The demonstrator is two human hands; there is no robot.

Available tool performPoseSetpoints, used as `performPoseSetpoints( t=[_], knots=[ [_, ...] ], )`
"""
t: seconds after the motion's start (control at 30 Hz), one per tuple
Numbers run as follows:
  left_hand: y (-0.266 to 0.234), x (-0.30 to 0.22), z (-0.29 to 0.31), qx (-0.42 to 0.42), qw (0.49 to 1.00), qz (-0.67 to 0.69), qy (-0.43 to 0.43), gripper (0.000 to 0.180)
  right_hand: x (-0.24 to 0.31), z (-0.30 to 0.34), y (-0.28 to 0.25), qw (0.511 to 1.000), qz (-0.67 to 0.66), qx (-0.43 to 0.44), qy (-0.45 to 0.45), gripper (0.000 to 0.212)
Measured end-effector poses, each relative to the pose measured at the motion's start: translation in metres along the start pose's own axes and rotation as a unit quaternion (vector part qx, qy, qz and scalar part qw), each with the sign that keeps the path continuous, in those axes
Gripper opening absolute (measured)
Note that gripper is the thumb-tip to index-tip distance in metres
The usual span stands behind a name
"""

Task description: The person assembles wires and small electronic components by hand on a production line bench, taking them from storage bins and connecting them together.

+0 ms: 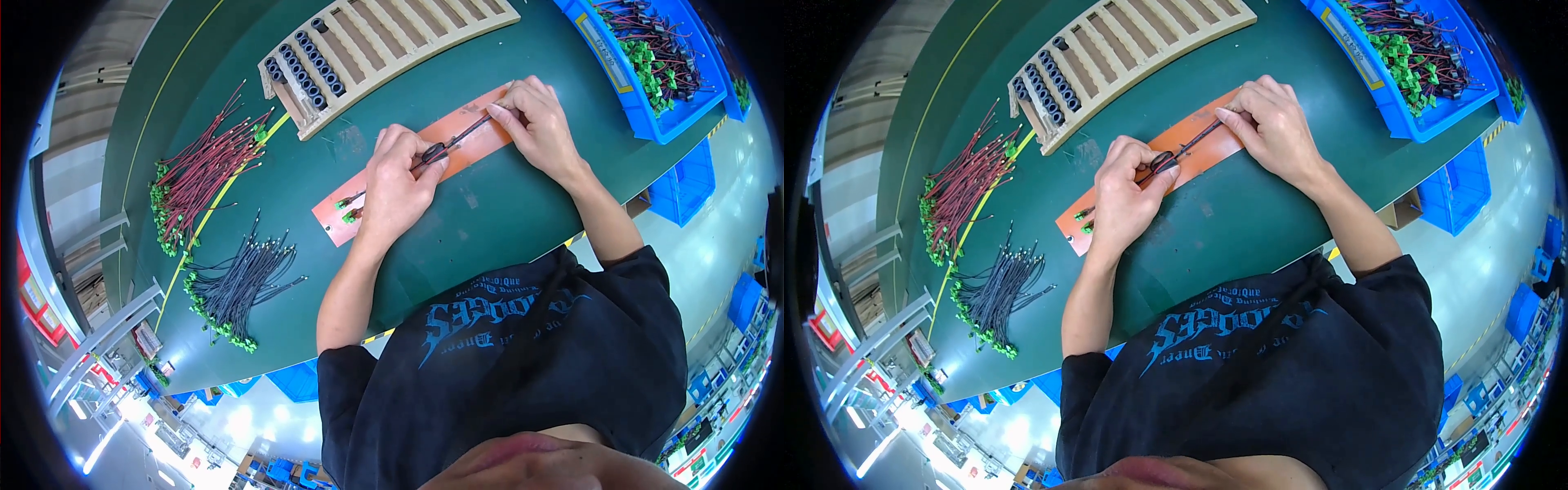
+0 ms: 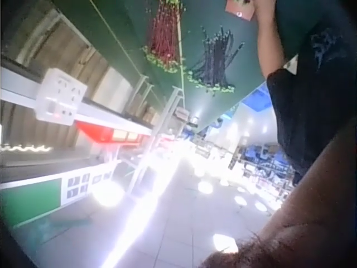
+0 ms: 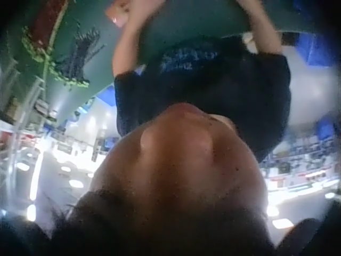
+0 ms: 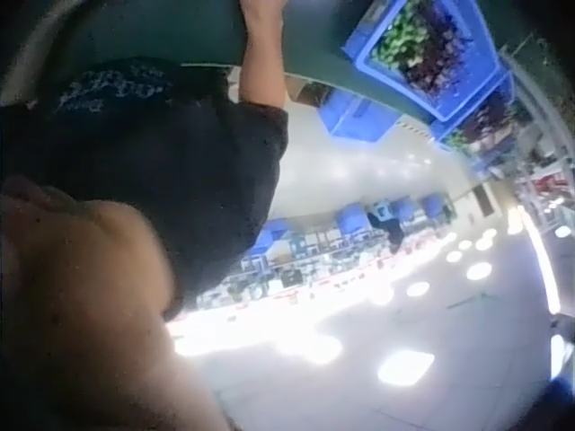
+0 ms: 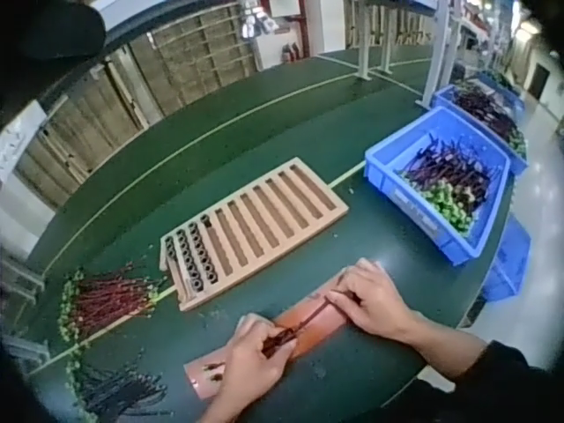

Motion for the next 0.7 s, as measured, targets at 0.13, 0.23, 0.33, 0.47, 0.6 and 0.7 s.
performPoseSetpoints(
  t=[0.13, 0.23, 0.33, 0.47, 0.6, 0.7],
  knots=[
    [0.009, -0.003, -0.008, 0.000, 1.000, -0.019, -0.011, 0.018, -0.011, -0.003, -0.004, 1.000, 0.001, -0.010, -0.011, 0.017],
    [0.015, -0.007, -0.014, -0.009, 1.000, 0.010, -0.024, 0.015, -0.020, -0.006, -0.004, 1.000, -0.008, -0.014, -0.014, 0.017],
    [0.019, -0.005, -0.019, -0.004, 1.000, 0.016, -0.027, 0.015, -0.025, -0.007, -0.006, 1.000, -0.022, -0.018, -0.009, 0.018],
    [0.023, -0.007, -0.025, -0.001, 0.999, 0.018, -0.029, 0.015, -0.030, -0.009, -0.006, 0.999, -0.043, -0.022, -0.004, 0.019],
    [0.030, -0.003, -0.028, -0.013, 1.000, 0.012, -0.009, 0.017, -0.033, -0.013, -0.010, 0.998, -0.052, -0.021, 0.007, 0.019],
    [0.035, -0.002, -0.031, -0.031, 0.999, -0.002, 0.012, 0.019, -0.036, -0.015, -0.011, 0.998, -0.063, -0.023, 0.008, 0.019]
  ],
)
Point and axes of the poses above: each hand's wrist, its own z-axis away from the middle knuckle, its own y-axis out of the palm, x = y × z, the point moved 2 cm from there along -z, towards the middle knuckle, and after that the axes turned 8 degrees about y, right-handed, at the moved point
